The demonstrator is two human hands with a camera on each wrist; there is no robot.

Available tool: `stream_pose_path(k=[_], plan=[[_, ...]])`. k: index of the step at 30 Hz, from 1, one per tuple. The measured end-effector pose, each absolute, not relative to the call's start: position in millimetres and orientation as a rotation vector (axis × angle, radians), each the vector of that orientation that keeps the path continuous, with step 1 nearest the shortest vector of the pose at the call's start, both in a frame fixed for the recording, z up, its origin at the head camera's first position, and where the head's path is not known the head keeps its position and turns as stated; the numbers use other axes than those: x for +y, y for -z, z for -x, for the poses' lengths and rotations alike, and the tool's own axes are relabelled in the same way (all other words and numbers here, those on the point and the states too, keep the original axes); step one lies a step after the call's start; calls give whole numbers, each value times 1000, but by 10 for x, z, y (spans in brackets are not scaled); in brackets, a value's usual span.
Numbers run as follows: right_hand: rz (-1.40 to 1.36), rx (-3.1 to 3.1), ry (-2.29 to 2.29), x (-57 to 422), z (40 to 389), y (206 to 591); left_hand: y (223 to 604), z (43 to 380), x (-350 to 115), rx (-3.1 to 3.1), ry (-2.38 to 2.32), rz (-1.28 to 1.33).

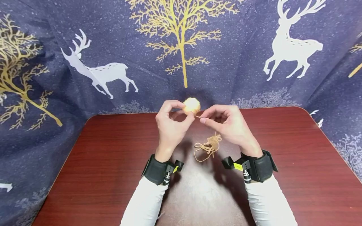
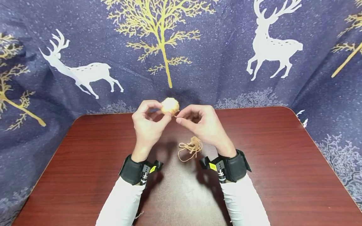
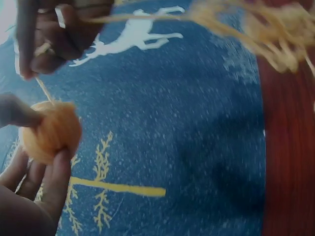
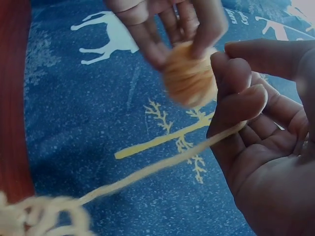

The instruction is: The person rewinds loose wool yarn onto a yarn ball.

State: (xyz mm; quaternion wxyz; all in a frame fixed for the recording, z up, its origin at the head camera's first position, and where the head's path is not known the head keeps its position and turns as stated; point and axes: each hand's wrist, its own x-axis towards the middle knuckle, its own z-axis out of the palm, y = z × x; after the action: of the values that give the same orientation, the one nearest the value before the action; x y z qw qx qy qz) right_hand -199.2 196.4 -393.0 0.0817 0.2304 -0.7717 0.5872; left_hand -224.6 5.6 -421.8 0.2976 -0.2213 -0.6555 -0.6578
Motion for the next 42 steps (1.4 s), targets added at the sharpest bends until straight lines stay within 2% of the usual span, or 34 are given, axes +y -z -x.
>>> stream_pose_path(k=[5,14,19,28,34,42], plan=[[-699,-2201,-1844,2033,1984,3905,4240,2259,28,-1985,1537,743],[-753,-2059,-1959,2150,2013,3911,4182,2153,27,-2140,1986,1336],[-735,-2069,-2002,2110,2052,3949,4125,2100,42,-1957,2210,1455],[-685,-2085,-2005,2059,2087,4004,4081,2121,25,-1549,2421,1371],[-761,-2051,-2039,1996,2108,4051,4056,2136,34,-1345,2471,1099],[-704,-2278,-1781,1878,2061,4001,4034,2153,54,-1253,2408,731]])
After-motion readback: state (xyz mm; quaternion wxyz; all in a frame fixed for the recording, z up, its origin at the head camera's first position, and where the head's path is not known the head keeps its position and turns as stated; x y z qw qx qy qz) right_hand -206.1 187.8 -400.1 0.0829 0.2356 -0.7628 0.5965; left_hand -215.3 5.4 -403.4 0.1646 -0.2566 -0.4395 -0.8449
